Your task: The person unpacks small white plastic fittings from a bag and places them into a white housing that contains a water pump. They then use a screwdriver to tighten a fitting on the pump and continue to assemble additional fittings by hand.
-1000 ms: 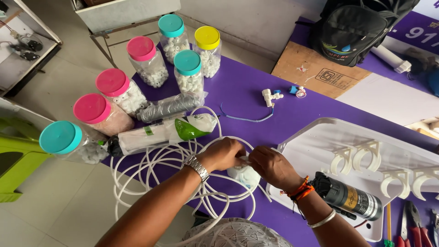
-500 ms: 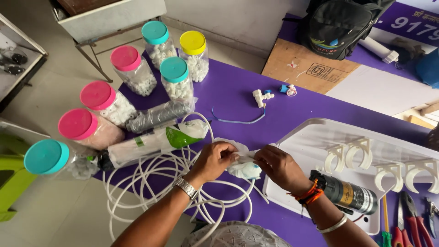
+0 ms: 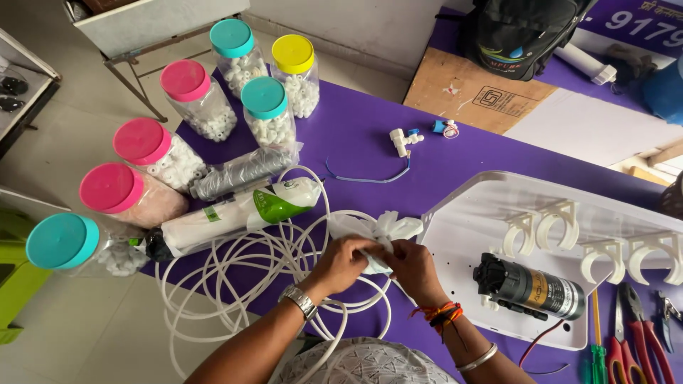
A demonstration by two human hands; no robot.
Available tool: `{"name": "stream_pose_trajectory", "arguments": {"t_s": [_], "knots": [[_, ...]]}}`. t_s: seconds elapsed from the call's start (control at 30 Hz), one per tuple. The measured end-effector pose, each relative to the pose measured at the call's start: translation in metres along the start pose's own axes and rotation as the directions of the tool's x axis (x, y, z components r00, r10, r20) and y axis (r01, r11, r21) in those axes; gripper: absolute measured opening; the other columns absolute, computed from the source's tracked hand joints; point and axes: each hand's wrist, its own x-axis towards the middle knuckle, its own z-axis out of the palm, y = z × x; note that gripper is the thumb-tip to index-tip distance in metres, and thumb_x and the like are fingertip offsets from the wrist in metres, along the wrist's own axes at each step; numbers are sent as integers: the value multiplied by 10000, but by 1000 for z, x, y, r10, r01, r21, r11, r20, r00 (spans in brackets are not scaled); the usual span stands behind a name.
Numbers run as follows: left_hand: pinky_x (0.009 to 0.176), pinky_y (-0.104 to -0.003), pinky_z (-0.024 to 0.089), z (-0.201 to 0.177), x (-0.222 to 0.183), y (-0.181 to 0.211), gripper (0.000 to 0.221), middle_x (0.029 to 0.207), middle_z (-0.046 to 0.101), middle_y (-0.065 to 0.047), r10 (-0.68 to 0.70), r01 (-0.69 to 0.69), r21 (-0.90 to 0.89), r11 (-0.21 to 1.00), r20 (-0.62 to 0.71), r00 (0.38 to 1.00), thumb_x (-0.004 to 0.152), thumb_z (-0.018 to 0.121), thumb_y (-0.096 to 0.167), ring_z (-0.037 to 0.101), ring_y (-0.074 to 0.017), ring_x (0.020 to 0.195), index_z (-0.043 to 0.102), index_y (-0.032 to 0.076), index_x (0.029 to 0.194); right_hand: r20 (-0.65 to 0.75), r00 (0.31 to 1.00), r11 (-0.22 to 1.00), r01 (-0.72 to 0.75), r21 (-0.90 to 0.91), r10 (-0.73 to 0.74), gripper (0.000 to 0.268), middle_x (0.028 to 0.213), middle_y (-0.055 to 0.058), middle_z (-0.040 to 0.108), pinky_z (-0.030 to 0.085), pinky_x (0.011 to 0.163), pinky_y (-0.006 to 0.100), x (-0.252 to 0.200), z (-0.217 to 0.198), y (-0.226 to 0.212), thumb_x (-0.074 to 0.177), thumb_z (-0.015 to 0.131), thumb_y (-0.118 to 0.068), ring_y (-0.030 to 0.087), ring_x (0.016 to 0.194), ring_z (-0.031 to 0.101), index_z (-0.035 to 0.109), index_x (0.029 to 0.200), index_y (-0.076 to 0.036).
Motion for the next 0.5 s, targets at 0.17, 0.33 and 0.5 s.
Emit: {"name": "stream_pose_trajectory", "arguments": {"t_s": [0.17,0.33,0.5], "knots": [[979,-447,511,-32,26,30,356,1114,749,-124,355,-278,457,845,-92,930,808,790,164,682,-317,1080,728,29,1131,-13,970,948,233,-217,-242,211,782,129,715,524,584,343,-11,-13,-28,885,754,-172,210,608,652,762,1017,-8],[1011,-427,520,-49,47,32,353,1225,728,-160,386,-397,310,864,100,917,881,767,184,673,-327,1168,719,16,1188,81,814,773,573,-273,-574,211,987,144,754,593,678,357,7,-36,-39,877,748,-124,274,790,738,743,1049,-2],[914,-379,585,-57,51,43,328,1165,750,-131,283,-303,180,936,128,950,910,713,181,731,-293,1060,717,40,1206,140,748,688,655,-313,-649,214,1068,145,754,611,728,361,15,-53,-56,874,751,-115,302,876,750,739,1059,-9]]}}
